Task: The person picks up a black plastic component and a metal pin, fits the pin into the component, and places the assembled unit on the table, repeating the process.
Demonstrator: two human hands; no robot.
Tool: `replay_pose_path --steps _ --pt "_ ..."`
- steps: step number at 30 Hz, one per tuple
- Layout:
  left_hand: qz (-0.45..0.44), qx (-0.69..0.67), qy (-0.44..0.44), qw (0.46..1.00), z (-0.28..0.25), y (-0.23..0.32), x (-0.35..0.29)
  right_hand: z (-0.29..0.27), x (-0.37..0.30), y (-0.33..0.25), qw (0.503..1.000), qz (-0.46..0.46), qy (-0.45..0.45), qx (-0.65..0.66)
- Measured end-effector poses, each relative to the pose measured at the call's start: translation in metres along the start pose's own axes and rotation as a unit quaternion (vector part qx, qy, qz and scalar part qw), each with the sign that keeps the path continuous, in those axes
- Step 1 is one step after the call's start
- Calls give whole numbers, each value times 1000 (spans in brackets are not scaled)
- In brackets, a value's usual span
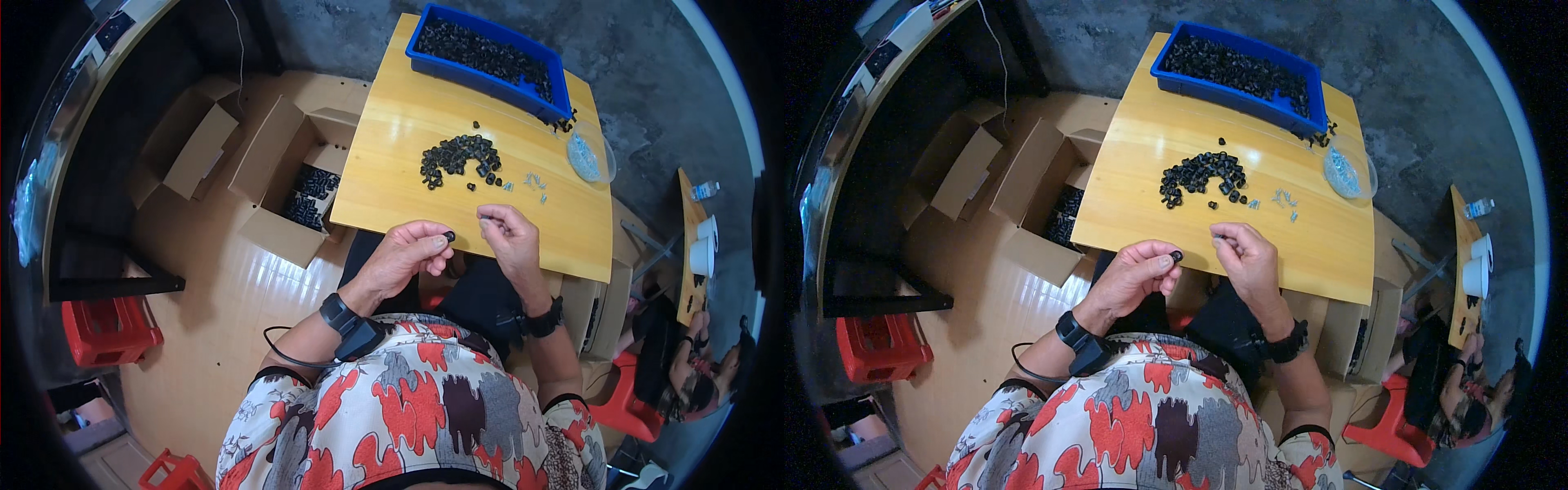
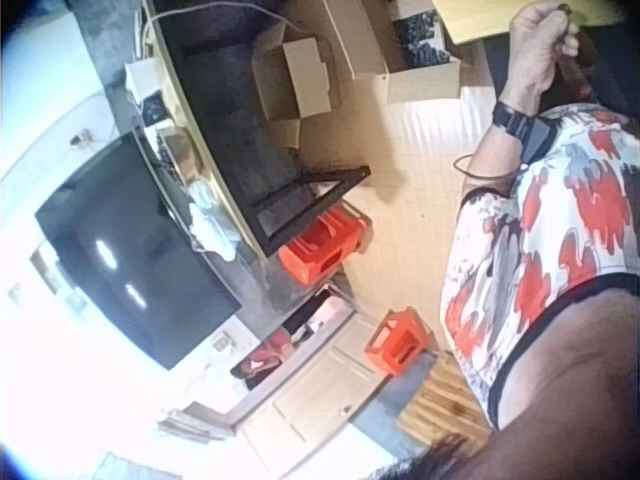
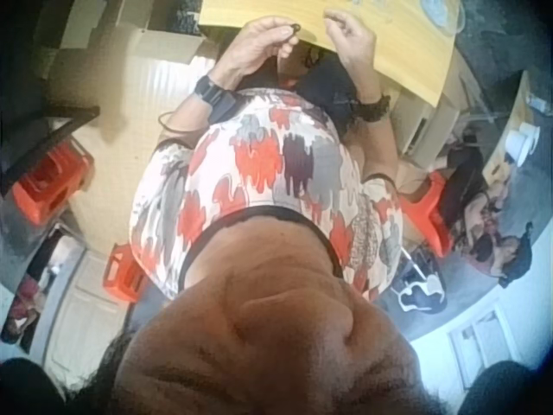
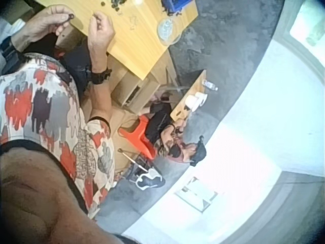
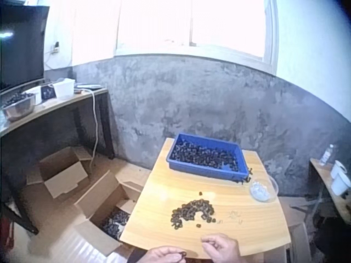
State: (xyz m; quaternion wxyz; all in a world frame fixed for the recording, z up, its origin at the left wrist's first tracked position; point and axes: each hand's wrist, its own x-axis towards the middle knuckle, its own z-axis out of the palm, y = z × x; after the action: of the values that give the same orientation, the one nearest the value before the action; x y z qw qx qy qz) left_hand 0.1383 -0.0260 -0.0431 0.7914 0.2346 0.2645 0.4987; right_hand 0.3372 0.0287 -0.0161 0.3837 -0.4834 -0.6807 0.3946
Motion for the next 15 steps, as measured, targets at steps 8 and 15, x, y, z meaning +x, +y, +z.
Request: replay_pose_path --steps 8,15 --pt "-5 6 -7 1000 9 0 5 -1 -18 -31 998 -33 -52 17" --pt "10 27 -14 1000 16 2 10 -4 -18 -38 997 -57 -50 3"
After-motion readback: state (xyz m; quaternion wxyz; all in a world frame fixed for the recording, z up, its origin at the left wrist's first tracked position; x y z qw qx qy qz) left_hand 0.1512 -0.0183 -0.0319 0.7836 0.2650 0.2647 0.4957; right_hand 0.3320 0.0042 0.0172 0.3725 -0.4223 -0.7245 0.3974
